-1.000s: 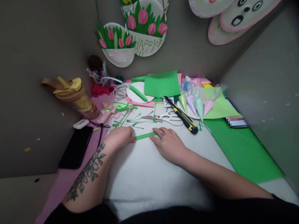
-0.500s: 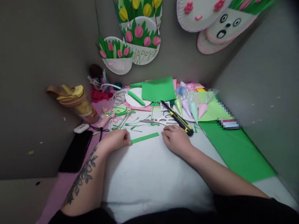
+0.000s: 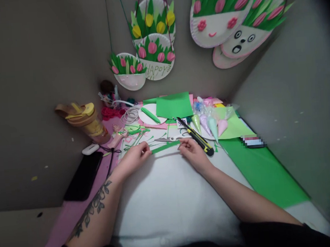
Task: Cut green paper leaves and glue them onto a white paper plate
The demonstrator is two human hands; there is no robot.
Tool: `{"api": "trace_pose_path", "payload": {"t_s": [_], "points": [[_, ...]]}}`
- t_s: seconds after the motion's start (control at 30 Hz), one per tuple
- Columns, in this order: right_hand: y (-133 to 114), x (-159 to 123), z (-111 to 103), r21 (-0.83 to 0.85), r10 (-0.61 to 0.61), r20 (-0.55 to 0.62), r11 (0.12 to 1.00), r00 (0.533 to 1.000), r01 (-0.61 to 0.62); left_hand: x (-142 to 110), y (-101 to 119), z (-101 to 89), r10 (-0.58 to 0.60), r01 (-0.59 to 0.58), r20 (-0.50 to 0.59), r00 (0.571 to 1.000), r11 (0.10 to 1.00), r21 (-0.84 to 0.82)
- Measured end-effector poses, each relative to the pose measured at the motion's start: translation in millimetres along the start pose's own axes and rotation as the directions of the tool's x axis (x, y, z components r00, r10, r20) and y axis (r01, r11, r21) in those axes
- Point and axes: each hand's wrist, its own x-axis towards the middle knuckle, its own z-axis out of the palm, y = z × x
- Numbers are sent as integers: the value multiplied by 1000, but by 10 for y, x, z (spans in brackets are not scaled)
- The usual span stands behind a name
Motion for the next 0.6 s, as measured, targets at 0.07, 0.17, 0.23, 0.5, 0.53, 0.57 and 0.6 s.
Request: {"api": "trace_pose_path", "payload": {"t_s": [0.07,0.17,0.23,0.5,0.53,0.57,0.6], "points": [[-13,26,32,236,105,-6,967,994,-101,21,57,81,-57,41,-66,996,973,-227],[-68,27,162,333,172,113,921,979,-200,27,187,323,-138,54,-136,981,870,-491],[-115,8,270,309,185,165,923,969,-229,17,261,502,-138,44,-128,982,831,-554],[-136,-54,381,306,258,138,907,956,-289,12,273,717,-90,29,-75,993,809,-587],[-129,-48,368,317,263,119,904,957,-288,12,273,709,-85,34,-57,995,802,-597],[-127,-39,353,329,263,96,902,960,-280,11,274,704,-84,45,-37,996,795,-605],[-130,-26,336,342,262,69,900,963,-269,9,276,702,-88,60,-17,996,789,-612]]}}
